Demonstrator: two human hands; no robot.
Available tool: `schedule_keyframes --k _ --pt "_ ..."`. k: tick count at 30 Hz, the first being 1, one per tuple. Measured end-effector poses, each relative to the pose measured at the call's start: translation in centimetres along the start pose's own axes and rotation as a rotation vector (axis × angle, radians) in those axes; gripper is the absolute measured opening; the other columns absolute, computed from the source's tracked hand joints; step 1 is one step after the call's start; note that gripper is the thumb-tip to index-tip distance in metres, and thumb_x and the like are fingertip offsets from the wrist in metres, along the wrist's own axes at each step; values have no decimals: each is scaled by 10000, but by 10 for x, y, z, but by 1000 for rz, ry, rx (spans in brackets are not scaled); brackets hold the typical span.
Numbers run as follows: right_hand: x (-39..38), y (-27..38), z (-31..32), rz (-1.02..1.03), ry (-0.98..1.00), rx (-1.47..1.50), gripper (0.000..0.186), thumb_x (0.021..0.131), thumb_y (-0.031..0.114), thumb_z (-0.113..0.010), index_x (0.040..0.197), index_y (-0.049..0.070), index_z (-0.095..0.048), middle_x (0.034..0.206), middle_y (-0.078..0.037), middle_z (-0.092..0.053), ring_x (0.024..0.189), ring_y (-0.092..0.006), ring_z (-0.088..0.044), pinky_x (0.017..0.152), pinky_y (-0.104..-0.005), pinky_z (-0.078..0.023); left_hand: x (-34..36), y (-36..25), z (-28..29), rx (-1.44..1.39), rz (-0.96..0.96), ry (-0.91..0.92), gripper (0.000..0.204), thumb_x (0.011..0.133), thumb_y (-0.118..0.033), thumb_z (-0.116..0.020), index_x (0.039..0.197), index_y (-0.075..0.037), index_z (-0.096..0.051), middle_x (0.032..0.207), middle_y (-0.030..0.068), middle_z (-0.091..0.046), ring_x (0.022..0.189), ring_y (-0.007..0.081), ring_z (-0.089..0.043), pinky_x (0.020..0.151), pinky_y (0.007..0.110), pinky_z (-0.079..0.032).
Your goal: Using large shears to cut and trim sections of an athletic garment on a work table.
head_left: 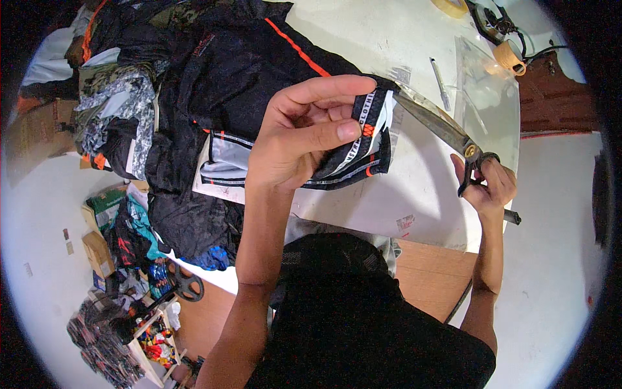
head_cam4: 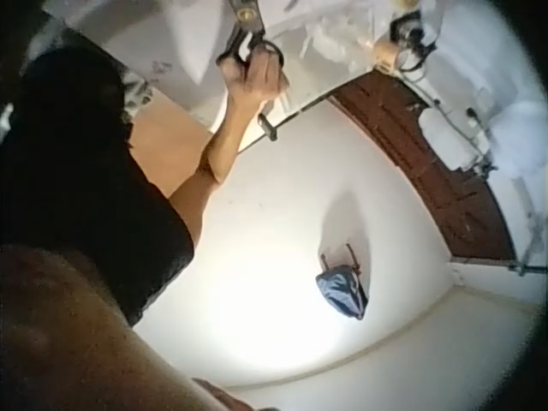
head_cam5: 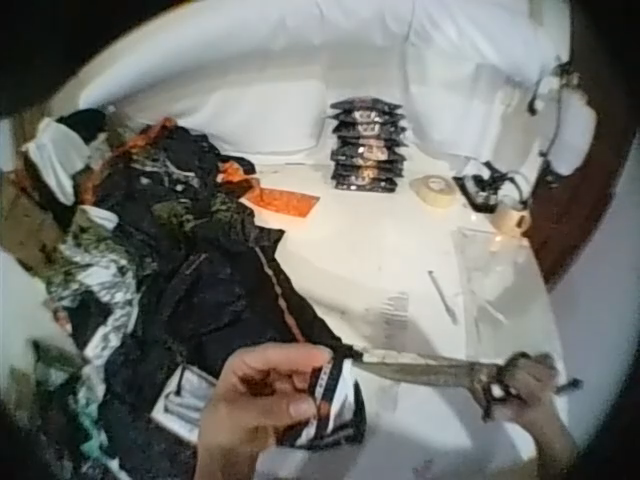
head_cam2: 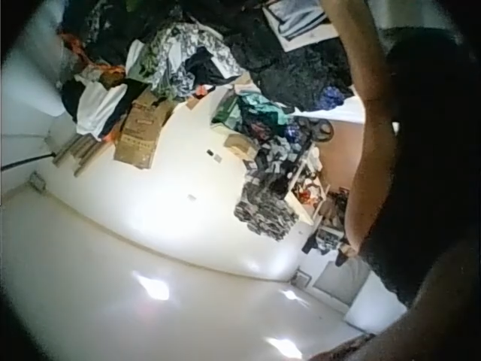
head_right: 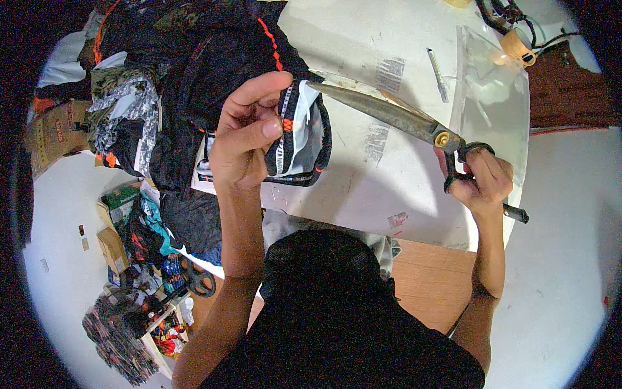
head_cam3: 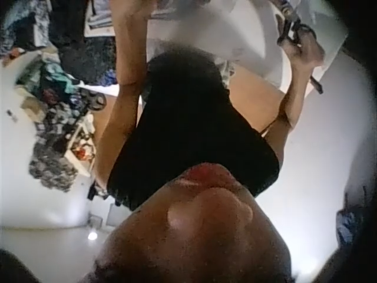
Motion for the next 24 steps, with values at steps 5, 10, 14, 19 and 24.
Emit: schedule_keyframes --k 5,10,14,19,24 --pt "1 3 1 9 3 -26 170 616 151 -613 612 29 -496 544 -49 -451 410 -155 -451 383 -256 -346 0 1 0 5 20 18 408 712 133 -610 1112 70 -561 1015 189 -631 899 192 -629 820 288 -500" --pt "-3 -4 8 49 7 -40 253 686 230 -643 626 22 -512 551 -57 -458 426 -163 -466 394 -263 -367 1 -1 0 122 -13 41 402 719 135 -607 1114 69 -562 1008 182 -633 899 189 -626 821 284 -497" --pt "-6 -6 13 77 14 -109 293 697 270 -666 660 12 -533 567 -57 -471 448 -173 -481 406 -273 -379 -1 -5 -2 164 -19 4 405 717 137 -612 1113 59 -569 995 169 -639 891 183 -626 810 282 -500" --pt "-2 -4 24 87 45 -128 228 614 177 -682 672 10 -538 586 -59 -483 468 -183 -493 418 -282 -385 0 -3 -4 182 -11 8 403 718 133 -616 1111 59 -571 989 167 -641 882 180 -627 795 276 -505" --pt "-1 -4 27 121 16 -154 255 512 131 -685 676 9 -533 580 -59 -478 470 -191 -490 422 -290 -389 1 -3 -6 204 -7 15 396 719 130 -617 1106 58 -575 972 163 -645 864 172 -629 783 269 -507"
Point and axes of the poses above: each hand's wrist, its own x-axis towards the middle knuckle, its own z-axis out of the back of the hand, y = z × x, the point moved 4 cm from there along x, towards the middle knuckle
